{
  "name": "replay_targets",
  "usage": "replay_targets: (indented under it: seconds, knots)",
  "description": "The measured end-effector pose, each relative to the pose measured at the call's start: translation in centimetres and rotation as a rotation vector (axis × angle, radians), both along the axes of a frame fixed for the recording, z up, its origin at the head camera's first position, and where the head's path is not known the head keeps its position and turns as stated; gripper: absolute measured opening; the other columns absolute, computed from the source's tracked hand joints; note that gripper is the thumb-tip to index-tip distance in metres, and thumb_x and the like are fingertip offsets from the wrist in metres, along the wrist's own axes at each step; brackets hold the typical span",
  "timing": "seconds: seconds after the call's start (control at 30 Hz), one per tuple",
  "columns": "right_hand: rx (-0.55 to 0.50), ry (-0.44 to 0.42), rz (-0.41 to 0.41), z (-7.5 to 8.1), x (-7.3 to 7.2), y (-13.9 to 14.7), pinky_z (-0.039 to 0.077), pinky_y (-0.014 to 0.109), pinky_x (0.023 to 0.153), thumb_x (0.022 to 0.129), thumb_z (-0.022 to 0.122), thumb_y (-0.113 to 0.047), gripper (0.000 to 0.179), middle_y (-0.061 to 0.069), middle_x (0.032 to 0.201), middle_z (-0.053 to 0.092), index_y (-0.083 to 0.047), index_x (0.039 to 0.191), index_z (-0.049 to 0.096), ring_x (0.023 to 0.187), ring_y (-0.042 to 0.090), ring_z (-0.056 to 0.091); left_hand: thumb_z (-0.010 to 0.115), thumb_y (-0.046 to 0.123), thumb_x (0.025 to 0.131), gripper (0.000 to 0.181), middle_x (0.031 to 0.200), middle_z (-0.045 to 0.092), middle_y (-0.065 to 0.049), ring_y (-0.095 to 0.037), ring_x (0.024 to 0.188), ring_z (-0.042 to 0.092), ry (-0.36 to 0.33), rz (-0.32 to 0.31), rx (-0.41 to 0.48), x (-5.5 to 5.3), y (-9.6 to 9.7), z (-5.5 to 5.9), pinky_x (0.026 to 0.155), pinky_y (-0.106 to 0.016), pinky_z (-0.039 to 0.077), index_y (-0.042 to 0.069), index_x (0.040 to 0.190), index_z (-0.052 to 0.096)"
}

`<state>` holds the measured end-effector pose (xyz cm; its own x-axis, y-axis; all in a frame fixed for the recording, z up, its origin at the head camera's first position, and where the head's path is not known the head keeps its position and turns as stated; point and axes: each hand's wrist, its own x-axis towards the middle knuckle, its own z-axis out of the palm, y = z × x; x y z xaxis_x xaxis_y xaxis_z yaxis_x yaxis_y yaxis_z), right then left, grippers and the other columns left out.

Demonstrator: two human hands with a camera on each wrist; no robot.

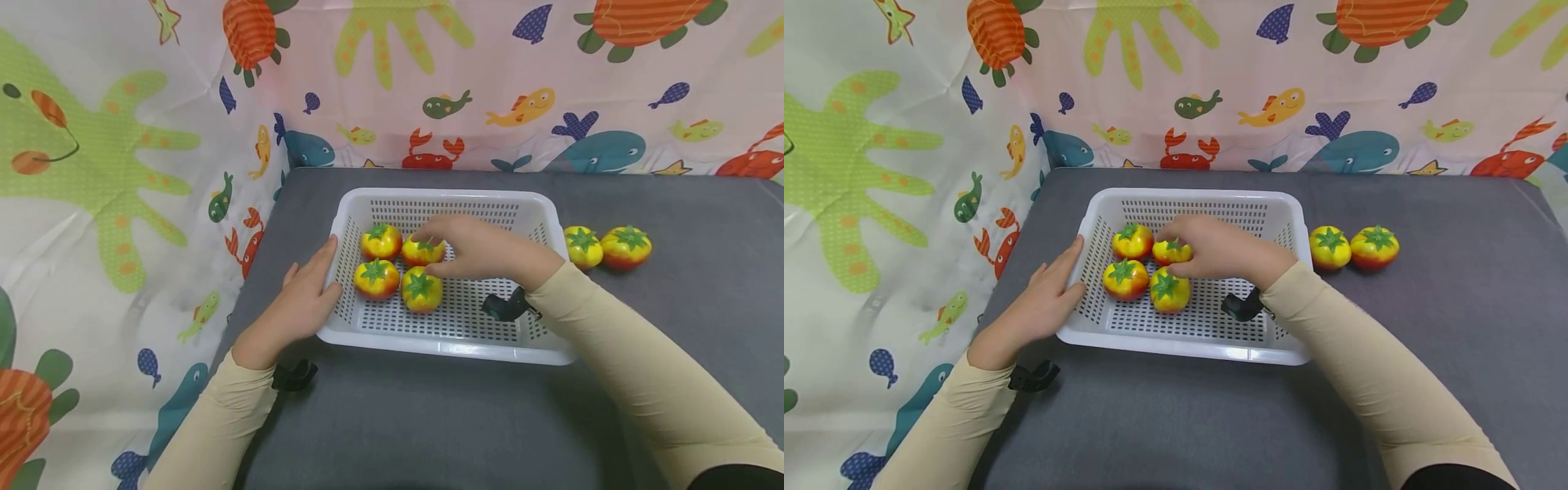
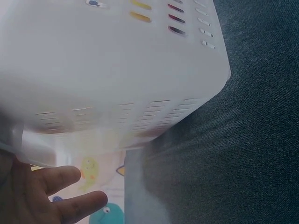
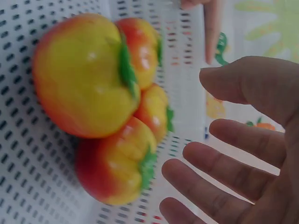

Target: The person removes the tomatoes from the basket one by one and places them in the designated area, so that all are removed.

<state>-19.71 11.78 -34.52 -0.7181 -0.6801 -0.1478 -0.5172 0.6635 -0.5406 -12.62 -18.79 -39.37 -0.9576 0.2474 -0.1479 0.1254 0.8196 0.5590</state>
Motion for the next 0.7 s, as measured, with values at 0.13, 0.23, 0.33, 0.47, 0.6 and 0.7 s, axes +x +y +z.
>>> replay_targets:
  seconds: [0.13, 0.23, 0.33, 0.47, 0.6, 0.7]
  knots:
    - [0.025, -0.036, 0.019, -0.5, 0.1, -0.3, 0.057, 0.045, 0.102, 0.088, 0.085, -0.026, 0.056, 0.005, 0.141, 0.064, -0.013, 0.14, 0.068, 0.119, 0.025, 0.064, 0.047, 0.023, 0.102, 0.08, 0.176, 0.013, -0.003, -0.029, 0.162, 0.014, -0.005, -0.002, 0.002, -0.1, 0.0, -0.1, 0.124, -0.069, -0.003, 0.014, 0.171, 0.007]
    - [0.038, -0.051, 0.03, -0.9, 0.2, -0.4, 0.055, 0.047, 0.104, 0.089, 0.085, -0.026, 0.056, 0.005, 0.145, 0.062, -0.013, 0.141, 0.068, 0.122, 0.025, 0.064, 0.048, 0.024, 0.102, 0.081, 0.177, 0.012, -0.003, -0.029, 0.162, 0.014, -0.016, 0.001, 0.01, -0.1, 0.0, -0.1, 0.124, -0.069, -0.003, 0.015, 0.171, 0.006]
    - [0.043, -0.066, 0.03, -1.3, 0.3, -0.6, 0.053, 0.048, 0.107, 0.088, 0.085, -0.027, 0.058, 0.008, 0.152, 0.057, -0.013, 0.142, 0.068, 0.127, 0.027, 0.064, 0.049, 0.024, 0.102, 0.082, 0.177, 0.013, -0.003, -0.029, 0.162, 0.013, -0.022, 0.006, 0.02, 0.0, -0.1, 0.0, 0.124, -0.069, -0.003, 0.017, 0.171, 0.006]
    - [0.043, -0.068, 0.039, -1.5, 0.4, -0.7, 0.053, 0.047, 0.107, 0.087, 0.087, -0.03, 0.06, 0.007, 0.15, 0.059, -0.012, 0.141, 0.068, 0.125, 0.025, 0.065, 0.049, 0.024, 0.102, 0.081, 0.176, 0.014, -0.004, -0.03, 0.162, 0.015, -0.019, 0.008, 0.022, 0.0, -0.1, 0.1, 0.124, -0.07, 0.002, 0.017, 0.171, 0.006]
    - [0.065, -0.062, 0.066, -1.7, 0.4, -0.9, 0.054, 0.045, 0.106, 0.085, 0.088, -0.033, 0.061, 0.001, 0.139, 0.065, -0.014, 0.14, 0.069, 0.119, 0.022, 0.064, 0.049, 0.024, 0.103, 0.081, 0.176, 0.016, -0.005, -0.03, 0.161, 0.018, -0.016, 0.012, 0.03, 0.0, -0.1, 0.0, 0.124, -0.071, 0.007, 0.018, 0.171, 0.007]
    - [0.09, -0.053, 0.081, -2.0, 0.5, -1.0, 0.053, 0.045, 0.106, 0.084, 0.089, -0.036, 0.06, -0.002, 0.137, 0.065, -0.017, 0.138, 0.07, 0.117, 0.02, 0.063, 0.049, 0.024, 0.102, 0.081, 0.176, 0.016, -0.005, -0.031, 0.16, 0.022, -0.016, 0.012, 0.039, 0.0, -0.1, -0.1, 0.125, -0.069, 0.012, 0.019, 0.171, 0.007]
